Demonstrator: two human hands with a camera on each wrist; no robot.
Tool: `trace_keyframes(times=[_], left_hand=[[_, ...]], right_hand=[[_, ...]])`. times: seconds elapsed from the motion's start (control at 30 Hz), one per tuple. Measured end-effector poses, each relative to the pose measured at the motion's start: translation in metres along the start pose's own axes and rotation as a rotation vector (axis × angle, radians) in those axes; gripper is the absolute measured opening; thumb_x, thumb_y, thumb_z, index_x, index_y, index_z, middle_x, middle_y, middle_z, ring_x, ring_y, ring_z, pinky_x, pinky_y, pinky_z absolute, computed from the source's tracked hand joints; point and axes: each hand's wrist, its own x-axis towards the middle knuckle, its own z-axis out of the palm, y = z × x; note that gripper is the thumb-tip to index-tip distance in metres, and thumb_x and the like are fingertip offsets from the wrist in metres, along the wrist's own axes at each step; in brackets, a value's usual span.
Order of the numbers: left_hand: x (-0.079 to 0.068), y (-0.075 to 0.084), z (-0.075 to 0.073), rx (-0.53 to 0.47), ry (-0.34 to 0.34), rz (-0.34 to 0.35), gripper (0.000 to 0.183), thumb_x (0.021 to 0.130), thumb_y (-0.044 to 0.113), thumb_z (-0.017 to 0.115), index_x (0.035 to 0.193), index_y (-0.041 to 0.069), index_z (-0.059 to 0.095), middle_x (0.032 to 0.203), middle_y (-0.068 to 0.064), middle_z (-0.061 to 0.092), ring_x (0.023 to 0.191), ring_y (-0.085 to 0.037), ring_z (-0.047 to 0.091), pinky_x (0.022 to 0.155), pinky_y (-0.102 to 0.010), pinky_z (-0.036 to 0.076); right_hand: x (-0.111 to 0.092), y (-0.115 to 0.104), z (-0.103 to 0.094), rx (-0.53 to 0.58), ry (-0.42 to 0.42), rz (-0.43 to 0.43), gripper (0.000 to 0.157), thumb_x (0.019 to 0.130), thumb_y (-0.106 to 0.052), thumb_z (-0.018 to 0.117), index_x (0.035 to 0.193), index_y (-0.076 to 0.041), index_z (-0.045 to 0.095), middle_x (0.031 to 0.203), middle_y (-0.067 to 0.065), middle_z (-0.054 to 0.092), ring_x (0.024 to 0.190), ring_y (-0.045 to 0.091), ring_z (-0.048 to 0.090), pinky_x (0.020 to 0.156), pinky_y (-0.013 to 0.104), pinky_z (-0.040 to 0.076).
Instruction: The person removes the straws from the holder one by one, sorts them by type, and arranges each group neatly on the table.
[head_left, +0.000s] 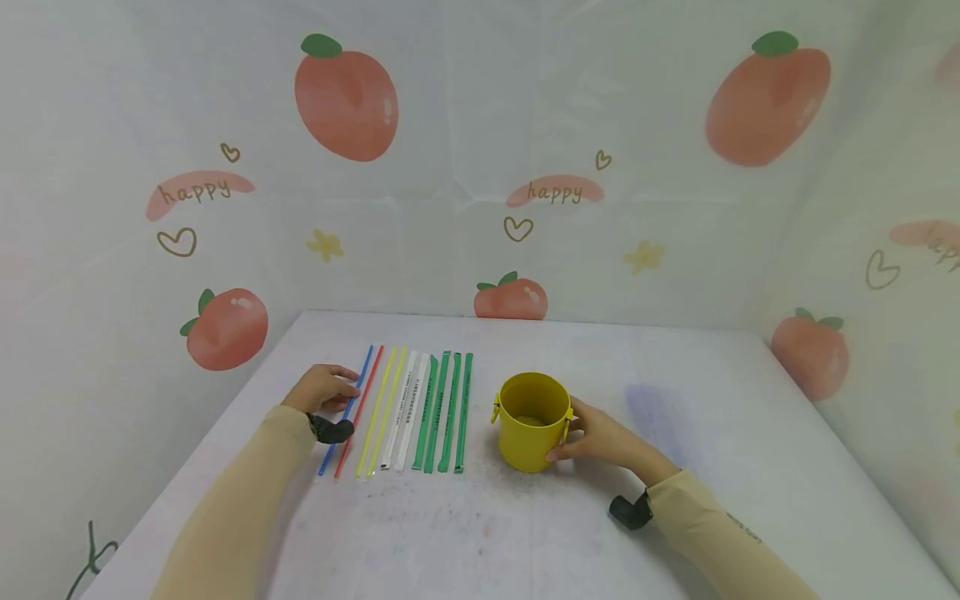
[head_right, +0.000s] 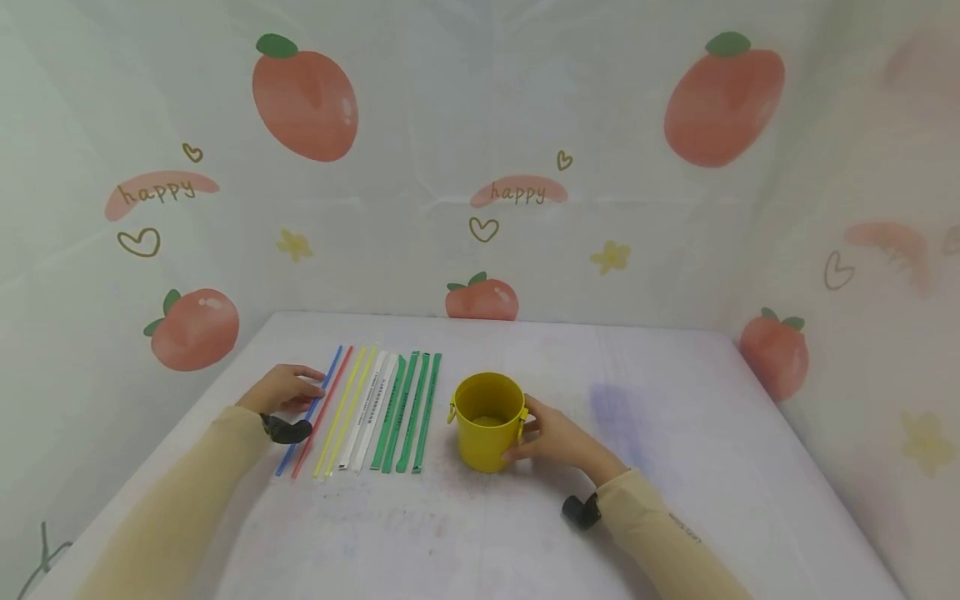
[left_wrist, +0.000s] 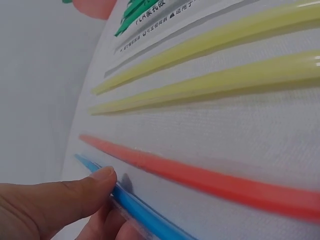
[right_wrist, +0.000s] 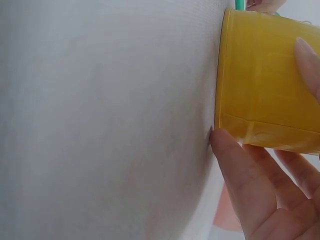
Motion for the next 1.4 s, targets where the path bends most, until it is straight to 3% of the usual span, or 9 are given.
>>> trace_keyframes(times=[0.53,1.4], left_hand=[[-0.0035,-0.0009,-0.0011,-0.051,-0.032,0.007,0.049,0.088,0.004,0.069,0.131,-0.008,0.051,0.073,0.002,0.063,0.061,-0.007,0.057,0.058,-0.021,0.055],[-0.0044,0.0016,0.0001,-0.071,-0.026,-0.016,0.046,0.088,0.004,0.068,0.13,-0.007,0.052,0.072,0.001,0.062,0.061,-0.008,0.057,0.058,-0.021,0.055]], right_hand=[[0.0006,-0.0004,0.0011,-0.007,0.011,0.009,0.1,0.071,-0.031,0.087,0.151,-0.012,0.03,0.148,0.016,0.043,0.118,0.04,0.057,0.095,0.053,0.051],[0.0003,-0.0017,0.0004,-0.011,0.012,0.042,0.103,0.071,-0.031,0.087,0.152,-0.012,0.028,0.149,0.016,0.041,0.121,0.04,0.054,0.095,0.053,0.05]])
